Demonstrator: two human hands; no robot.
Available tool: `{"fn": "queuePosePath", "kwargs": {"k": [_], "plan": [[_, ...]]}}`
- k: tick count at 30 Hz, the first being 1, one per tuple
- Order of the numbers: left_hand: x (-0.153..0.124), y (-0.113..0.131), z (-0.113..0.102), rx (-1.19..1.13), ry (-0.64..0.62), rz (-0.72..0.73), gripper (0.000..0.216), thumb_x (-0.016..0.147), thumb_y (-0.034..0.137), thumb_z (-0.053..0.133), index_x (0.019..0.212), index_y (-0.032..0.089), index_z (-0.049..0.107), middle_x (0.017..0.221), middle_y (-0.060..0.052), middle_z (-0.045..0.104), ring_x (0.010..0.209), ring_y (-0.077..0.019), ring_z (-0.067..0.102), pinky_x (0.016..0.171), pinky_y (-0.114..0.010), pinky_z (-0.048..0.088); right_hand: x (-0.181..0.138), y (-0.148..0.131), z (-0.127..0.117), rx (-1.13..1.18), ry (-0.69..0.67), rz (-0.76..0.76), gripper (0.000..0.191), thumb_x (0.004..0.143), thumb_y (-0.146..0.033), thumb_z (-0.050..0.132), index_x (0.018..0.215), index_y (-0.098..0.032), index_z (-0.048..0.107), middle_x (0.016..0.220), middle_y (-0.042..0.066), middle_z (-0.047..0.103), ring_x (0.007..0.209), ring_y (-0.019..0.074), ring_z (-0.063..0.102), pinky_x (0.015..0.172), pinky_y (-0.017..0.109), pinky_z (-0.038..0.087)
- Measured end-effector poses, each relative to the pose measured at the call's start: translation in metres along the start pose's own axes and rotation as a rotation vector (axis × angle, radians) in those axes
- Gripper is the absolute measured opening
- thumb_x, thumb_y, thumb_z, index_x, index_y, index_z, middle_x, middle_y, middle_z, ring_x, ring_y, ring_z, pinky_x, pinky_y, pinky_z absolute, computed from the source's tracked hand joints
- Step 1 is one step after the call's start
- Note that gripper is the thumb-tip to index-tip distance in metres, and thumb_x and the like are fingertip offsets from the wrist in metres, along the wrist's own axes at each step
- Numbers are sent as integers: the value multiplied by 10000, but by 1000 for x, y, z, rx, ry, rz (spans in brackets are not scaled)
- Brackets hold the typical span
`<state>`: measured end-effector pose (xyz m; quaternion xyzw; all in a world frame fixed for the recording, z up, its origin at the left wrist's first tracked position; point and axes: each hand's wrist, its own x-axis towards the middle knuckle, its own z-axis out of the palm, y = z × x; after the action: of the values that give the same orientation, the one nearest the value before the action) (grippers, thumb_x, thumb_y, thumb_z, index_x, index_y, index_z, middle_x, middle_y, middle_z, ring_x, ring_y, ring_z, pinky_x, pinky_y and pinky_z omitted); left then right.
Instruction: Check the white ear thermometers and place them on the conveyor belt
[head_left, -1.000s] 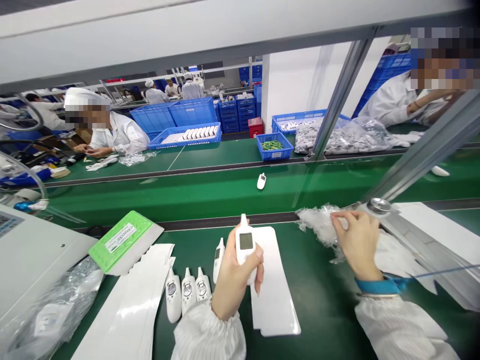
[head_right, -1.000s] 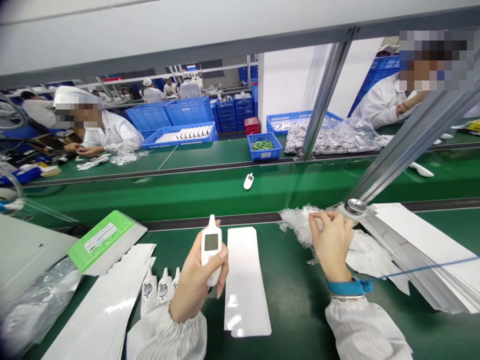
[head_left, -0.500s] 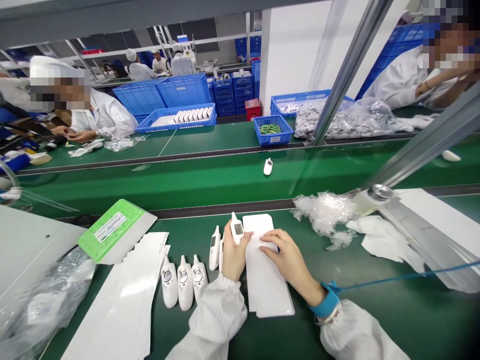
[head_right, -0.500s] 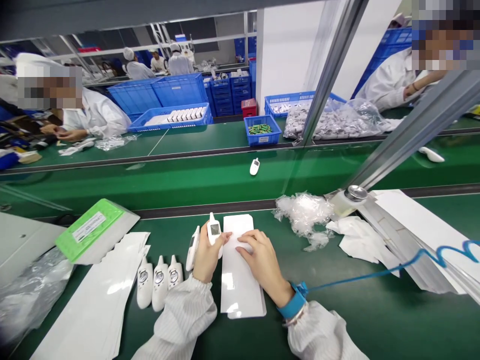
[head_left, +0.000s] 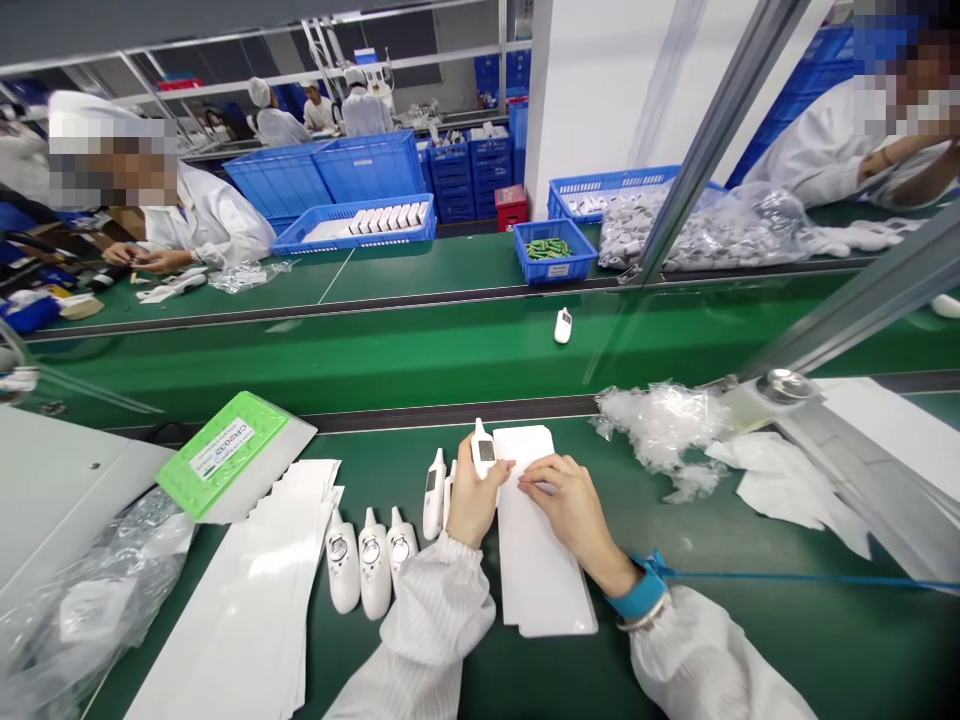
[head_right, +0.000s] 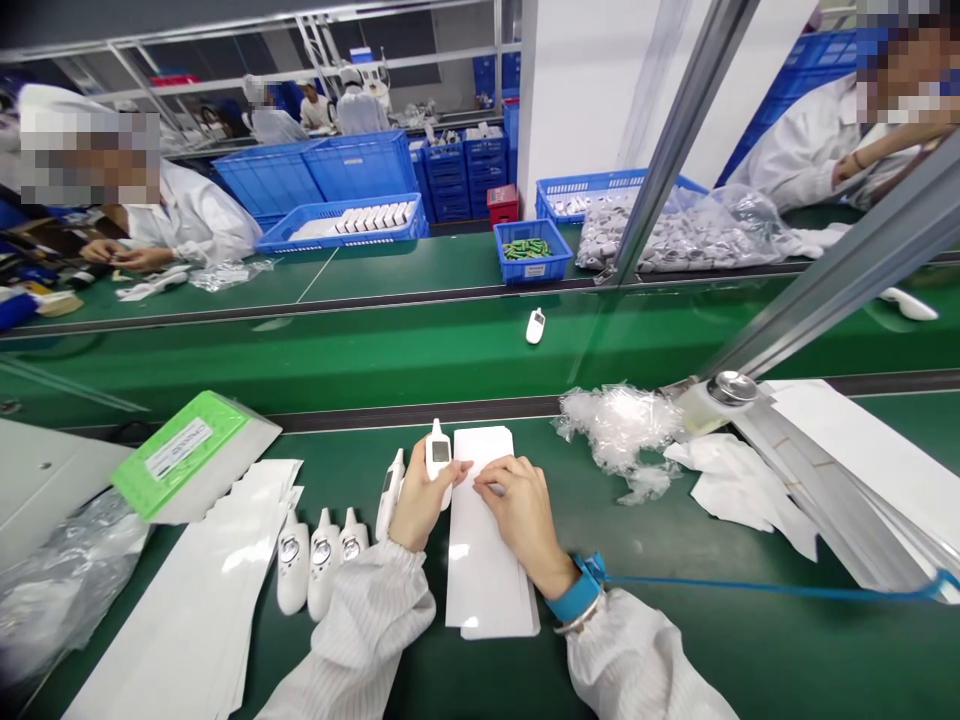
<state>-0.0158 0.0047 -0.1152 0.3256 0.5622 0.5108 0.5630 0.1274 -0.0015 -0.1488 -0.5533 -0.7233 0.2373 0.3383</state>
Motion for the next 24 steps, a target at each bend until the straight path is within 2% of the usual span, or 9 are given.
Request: {"fn": "queuePosePath", "kwargs": {"k": [5,11,18,24], "plan": [[0,-1,1,11,3,20,424,793,248,657,1162,211,452,1080,-58,630,960,-213,687,929,-399,512,0,0,-2,-5,-2,-10,168,924,-259,585,836,-255,728,951,34,716,880,233,606,763,387,394],[-1,-2,1,36,13,34,441,794,226,646,1184,205,442,1089,-66,614,965,-215,677,921,-407,511,2,-2,-2,-2,-5,-1,184,917,-266,596,782,-262,721,930,20,717,878,225,612,757,381,405],[3,-4,4,39,-48,57,464,792,265,653,1200,198,442,1076,-69,622,966,-227,681,905,-404,516,1,-2,-2,7,5,5,183,920,-261,589,789,-252,717,936,24,716,886,226,610,766,385,413],[7,2,4,62,-78,28,459,773,198,661,1190,179,471,1002,-57,667,957,-224,687,903,-382,510,0,0,-3,26,0,-6,166,917,-245,595,793,-249,705,951,15,717,887,223,609,789,388,410]]}}
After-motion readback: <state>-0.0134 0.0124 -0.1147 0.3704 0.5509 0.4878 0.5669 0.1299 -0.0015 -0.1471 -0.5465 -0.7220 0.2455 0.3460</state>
